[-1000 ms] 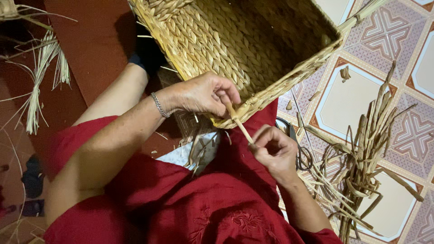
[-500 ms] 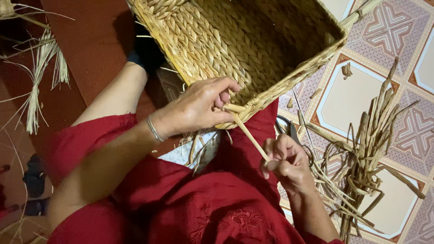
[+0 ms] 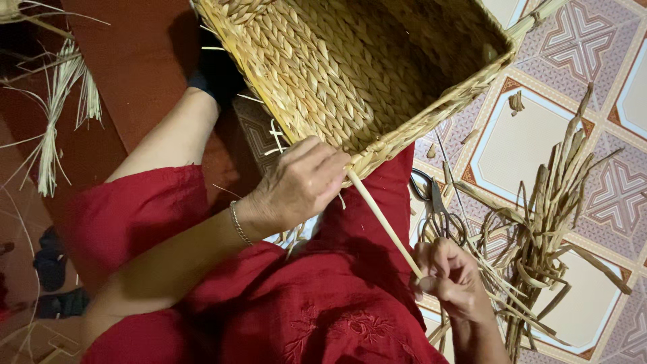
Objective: The person weaves dried palm leaves into the rim of a rectangular basket, then uses scissors to trim excess strands and tucks the ends into the weave. The basket is rotated and inspected during the process.
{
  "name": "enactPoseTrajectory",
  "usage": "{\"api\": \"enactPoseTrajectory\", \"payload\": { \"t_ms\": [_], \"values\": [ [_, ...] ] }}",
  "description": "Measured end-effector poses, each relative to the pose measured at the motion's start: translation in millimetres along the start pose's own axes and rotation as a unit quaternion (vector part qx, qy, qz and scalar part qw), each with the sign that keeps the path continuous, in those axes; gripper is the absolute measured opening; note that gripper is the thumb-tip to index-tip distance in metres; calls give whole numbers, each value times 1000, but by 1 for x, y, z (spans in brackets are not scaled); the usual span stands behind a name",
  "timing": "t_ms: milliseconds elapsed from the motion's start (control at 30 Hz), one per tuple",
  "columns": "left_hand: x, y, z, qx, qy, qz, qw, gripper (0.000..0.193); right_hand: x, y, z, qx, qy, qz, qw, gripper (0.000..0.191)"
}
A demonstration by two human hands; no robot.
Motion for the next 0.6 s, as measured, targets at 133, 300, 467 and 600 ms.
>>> {"api": "enactPoseTrajectory", "payload": {
  "t_ms": [133, 300, 467, 600],
  "values": [
    [-7, 2, -8, 11, 54, 4, 998, 19, 12, -5, 7, -12, -48, -9, 999, 15],
    [6, 4, -20, 34, 53, -40, 997, 26, 7, 37, 37, 25, -56, 140, 988, 36],
    [13, 4, -21, 48, 23, -25, 998, 26, -2, 91, 30, -128, -263, -21, 956, 61],
    [8, 4, -19, 63, 22, -29, 997, 21, -24, 124, 3, -161, -307, 4, 938, 40]
  ]
}}
Point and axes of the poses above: each hand's wrist, its own y-axis towards the middle knuckle, its own x-axis out of the back of the hand, z = x × y, the point moved 5 cm from there along y, towards the middle knuckle, and after that the axes turned 14 degrees about z, right-handed, at the moved point
